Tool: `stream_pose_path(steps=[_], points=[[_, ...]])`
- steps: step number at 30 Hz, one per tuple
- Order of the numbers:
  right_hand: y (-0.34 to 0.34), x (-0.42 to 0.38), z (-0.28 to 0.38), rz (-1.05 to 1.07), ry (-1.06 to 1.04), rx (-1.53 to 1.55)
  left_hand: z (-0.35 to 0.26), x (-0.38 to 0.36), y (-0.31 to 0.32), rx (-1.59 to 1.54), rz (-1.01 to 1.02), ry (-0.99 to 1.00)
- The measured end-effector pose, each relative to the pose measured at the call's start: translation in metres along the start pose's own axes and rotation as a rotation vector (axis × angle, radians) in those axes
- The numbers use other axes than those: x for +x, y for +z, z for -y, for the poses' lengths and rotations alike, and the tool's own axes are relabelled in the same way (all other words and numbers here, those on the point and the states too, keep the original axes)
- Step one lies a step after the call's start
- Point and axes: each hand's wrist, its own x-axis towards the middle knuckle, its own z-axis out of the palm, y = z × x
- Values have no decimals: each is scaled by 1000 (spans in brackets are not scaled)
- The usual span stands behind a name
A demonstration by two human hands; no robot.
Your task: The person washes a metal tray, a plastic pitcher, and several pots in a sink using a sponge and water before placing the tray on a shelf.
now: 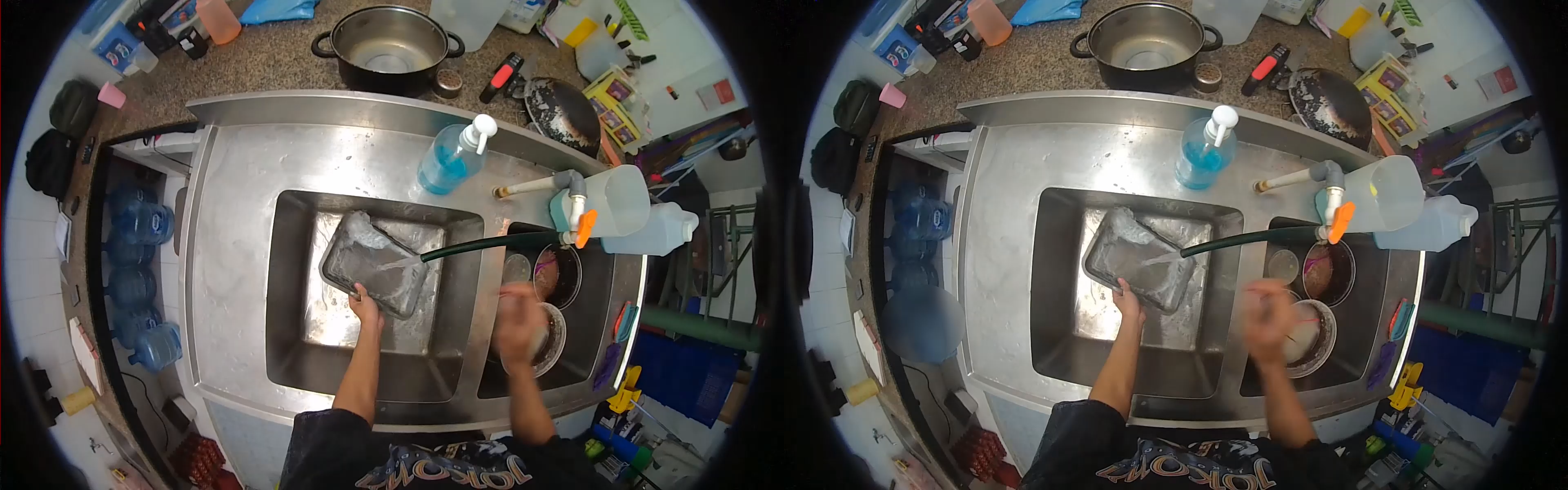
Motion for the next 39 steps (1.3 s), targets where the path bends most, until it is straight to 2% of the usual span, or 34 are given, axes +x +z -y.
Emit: stream_pose_path(steps=[1,2,3,4,5,7,8,9,10,11,13,14,15,17,18,19,20,21,22,23,24,25,27,28,29,31,32,33,34,35,36,37,38,39], points=[[33,-22,-4,147,241,154,-2,0,-3,5,-8,0],[66,-51,-30,260,311,220,-5,0,-5,79,-29,105],[98,-76,-48,275,446,258,-8,1,-8,154,-51,209],[127,-96,-67,289,580,295,-17,-5,-6,158,-56,212],[158,-112,-96,292,581,300,-34,-18,1,246,-124,225],[202,-138,-137,353,856,229,-54,-43,12,341,-194,238],[208,-133,-135,352,858,235,-59,-55,20,308,-263,364],[216,-121,-132,432,1102,406,-64,-63,25,274,-329,491],[223,-109,-129,512,1344,583,-68,-71,21,328,-289,535],[230,-102,-128,512,1344,594,-69,-76,17,331,-287,544],[243,-86,-127,630,1377,757,-69,-82,9,116,-136,400],[246,-74,-121,628,1359,896,-57,-75,0,128,-146,464],[273,-89,-154,562,1336,999,-56,-69,-5,137,-143,469],[275,-84,-166,459,1196,890,-54,-58,-15,147,60,302],[271,-78,-169,459,1197,893,-53,-40,-24,225,187,186],[265,-74,-172,408,1137,743,-44,-31,-32,227,185,186],[258,-72,-173,358,1073,594,-57,-37,-22,283,12,-34],[251,-71,-174,360,1073,592,-65,-41,-15,332,-160,-254],[243,-69,-176,362,973,354,-41,-27,-24,417,-312,-154],[238,-69,-177,359,866,118,-37,-33,-19,413,-309,-158],[237,-74,-170,179,669,-44,-37,-44,-13,744,-235,311],[235,-75,-165,182,673,-50,-38,-56,-10,1056,-143,790],[214,-67,-131,126,729,-102,-49,-61,17,1075,577,918],[212,-70,-127,72,684,-41,-30,-53,20,1154,778,886],[207,-70,-123,75,682,-42,-20,-48,27,1152,774,886],[196,-72,-119,67,730,-50,-10,-38,43,1676,926,584],[195,-78,-127,41,737,-38,-10,-29,47,1671,921,581],[196,-88,-137,49,734,-40,-13,-15,48,1716,802,529],[199,-96,-149,-44,689,-102,-18,1,48,1757,682,480],[199,-104,-154,-136,650,-165,-12,27,36,1756,564,642],[196,-106,-155,-124,678,-168,-10,50,22,1749,446,798],[190,-104,-153,-115,683,-171,-31,52,19,1818,415,886],[186,-97,-148,-64,728,-48,-57,50,20,1887,381,981],[186,-93,-146,-18,775,77,-71,52,15,1829,280,1079]])
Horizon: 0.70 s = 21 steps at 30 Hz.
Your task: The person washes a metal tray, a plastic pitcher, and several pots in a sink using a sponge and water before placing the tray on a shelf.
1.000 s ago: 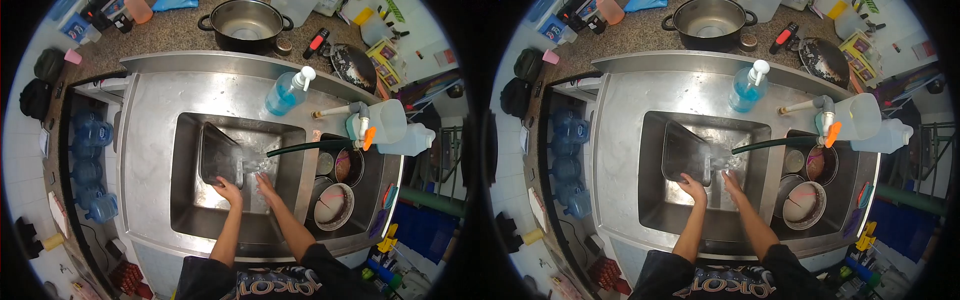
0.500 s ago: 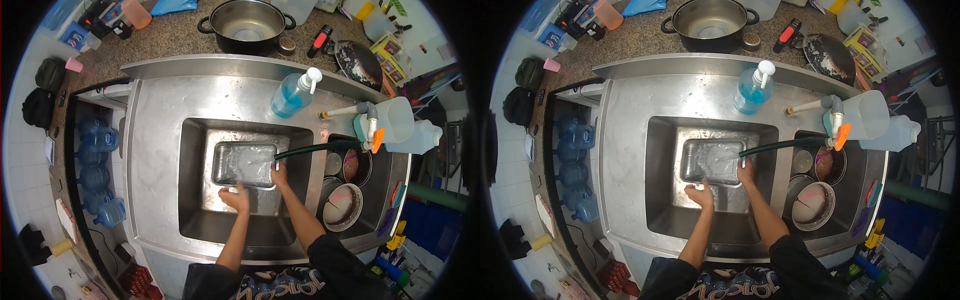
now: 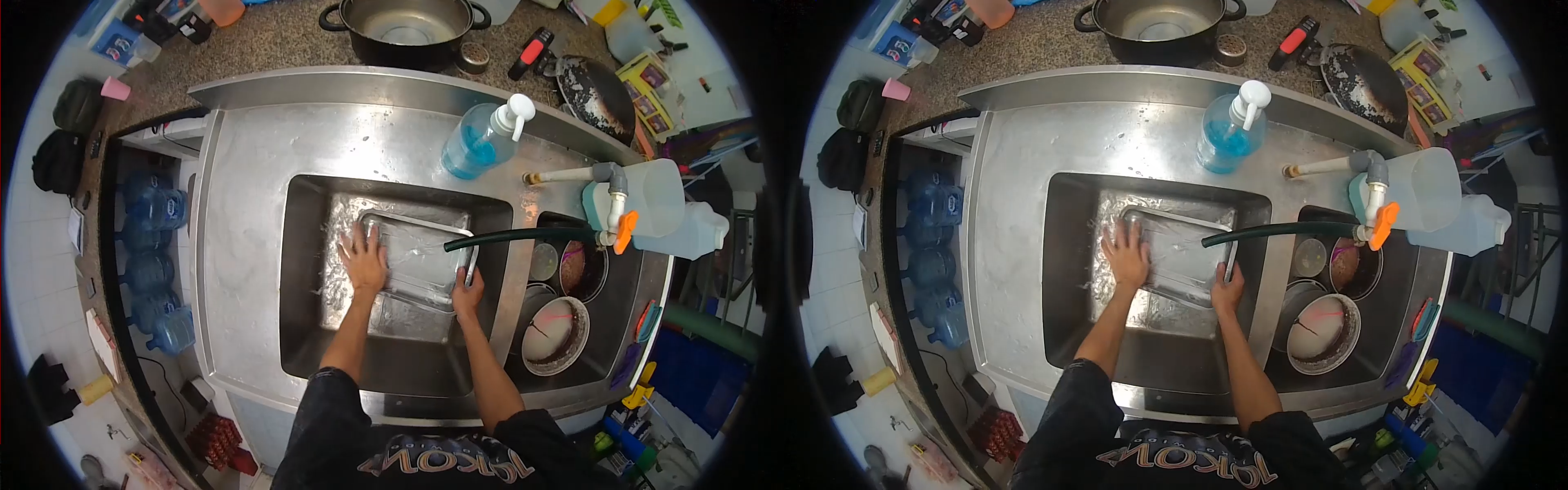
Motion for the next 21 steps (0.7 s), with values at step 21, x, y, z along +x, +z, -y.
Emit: stream_pose_path(steps=[21], points=[[91,75,-11,480,86,101,35,-49,-91,-742,-398,-483]])
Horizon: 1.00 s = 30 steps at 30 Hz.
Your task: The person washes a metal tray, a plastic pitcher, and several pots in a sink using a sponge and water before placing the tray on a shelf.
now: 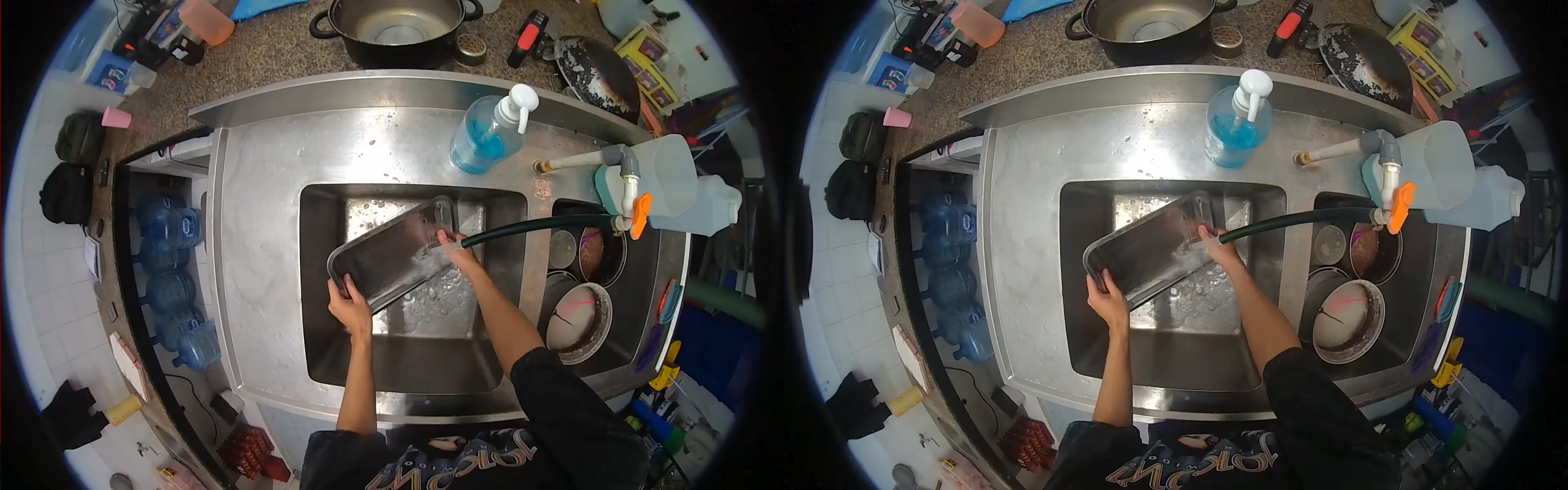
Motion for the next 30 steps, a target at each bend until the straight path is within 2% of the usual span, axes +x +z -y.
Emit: stream_pose_path(steps=[1,2,3,4,5,6,7,8,9,11,15,17,18,19,21,22,24,26,27,29,30], points=[[-1,-1,-5,-3,-2,4,6,-1,2,80,-55,0],[-5,-6,-1,15,9,-123,8,-3,3,160,-110,-2],[-9,-14,8,33,18,-253,2,-6,2,339,-135,119],[-15,-25,16,18,-73,-276,-6,-12,6,474,-83,171],[-17,-37,23,19,-78,-278,-15,-20,10,609,-29,219],[-17,-49,29,-43,-63,-369,-18,-26,15,644,200,297],[-18,-61,34,-105,-49,-463,-13,-33,25,589,520,416],[-23,-75,42,-59,-42,-482,12,-43,51,477,809,452],[-25,-84,34,-57,-48,-493,5,-45,61,416,1085,547],[-28,-101,20,-80,16,-468,-12,-47,79,505,1223,528],[-36,-148,29,-225,-5,-494,20,-38,115,404,1098,414],[-43,-158,45,-310,34,-402,23,-65,131,299,908,404],[-46,-159,43,-291,63,-313,-8,-69,116,520,1125,556],[-44,-164,38,-301,68,-309,-7,-68,113,518,1133,565],[-45,-174,34,-303,73,-366,1,-63,106,306,1132,787],[-47,-178,32,-309,67,-373,5,-53,103,384,1137,668],[-46,-179,23,-411,67,-268,17,-35,85,624,1025,583],[-53,-175,16,-413,72,-244,81,-17,83,552,707,601],[-55,-174,11,-421,87,-216,36,-4,46,940,582,616],[-54,-168,2,-424,116,-171,7,12,6,832,534,236],[-51,-160,-6,-432,118,-176,29,19,8,831,539,244]])
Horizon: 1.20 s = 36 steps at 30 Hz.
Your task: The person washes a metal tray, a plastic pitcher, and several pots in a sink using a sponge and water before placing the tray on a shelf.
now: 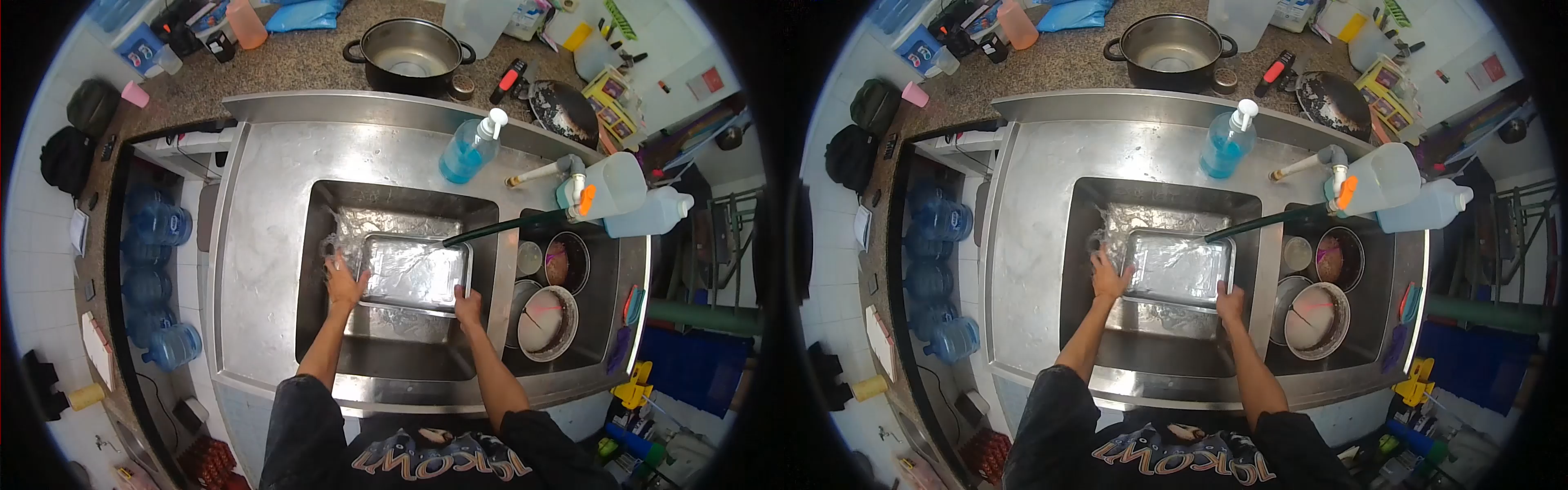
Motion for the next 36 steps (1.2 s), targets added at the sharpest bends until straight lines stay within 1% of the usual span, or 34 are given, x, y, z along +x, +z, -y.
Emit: stream_pose_path(steps=[1,2,3,5,6,7,8,9,11,13,14,15,16,17,18,19,20,21,22,23,24,25,26,27,29,30,31,32,33,34,35,36], points=[[6,6,2,-7,-3,-2,18,15,29,-416,61,-54],[7,5,10,57,-29,69,33,22,44,-827,127,-108],[12,9,5,57,-20,77,40,16,43,-817,131,-104],[27,26,8,170,-10,76,44,16,39,-1139,124,45],[32,25,16,166,-3,85,37,5,16,-1142,42,61],[34,25,27,166,-100,-73,30,-8,-7,-1100,-40,88],[37,27,39,162,-198,-232,26,-16,-11,-1022,-121,81],[45,26,50,153,-194,-223,20,-26,-12,-945,-201,75],[72,16,71,-23,-297,-644,-20,-70,-77,-980,-205,-93],[115,13,71,-62,-307,-597,-40,-90,-76,-959,-358,-50],[136,13,73,-101,-330,-552,-47,-97,-80,-977,-334,-49],[151,7,74,55,-415,-276,-52,-102,-82,-993,-306,-49],[164,-4,73,208,-494,3,-53,-97,-69,-892,-521,38],[174,-24,75,254,-631,-50,-49,-92,-61,-895,-519,47],[174,-42,80,300,-775,-106,-44,-88,-55,-939,-489,-42],[159,-59,87,293,-780,-103,-35,-86,-49,-977,-456,-131],[133,-79,99,433,-850,-214,-25,-83,-45,-978,-540,-81],[114,-87,106,569,-919,-331,-20,-88,-52,-1108,-473,-110],[105,-85,108,509,-750,-577,-18,-97,-66,-1148,-506,-65],[99,-75,93,492,-756,-568,-15,-105,-80,-1188,-543,-14],[98,-48,68,469,-726,-535,-13,-107,-87,-1194,-559,15],[95,-34,55,446,-692,-495,-6,-115,-92,-1111,-606,167],[82,-41,59,381,-826,-519,3,-125,-95,-1021,-643,316],[80,-40,62,351,-828,-507,13,-130,-97,-1024,-648,348],[72,-39,69,349,-604,-147,35,-136,-99,-783,-660,684],[64,-48,77,115,-632,41,42,-138,-103,-770,-705,776],[61,-46,85,89,-641,51,49,-142,-107,-770,-710,867],[64,-33,83,229,-590,476,54,-146,-114,-800,-736,977],[46,-37,94,347,-537,699,57,-149,-119,-829,-753,1086],[28,-40,104,457,-467,919,60,-153,-123,-830,-746,1112],[18,-41,103,437,-469,933,63,-157,-128,-891,-748,1132],[8,-42,103,401,-550,731,64,-159,-131,-953,-753,1151]])
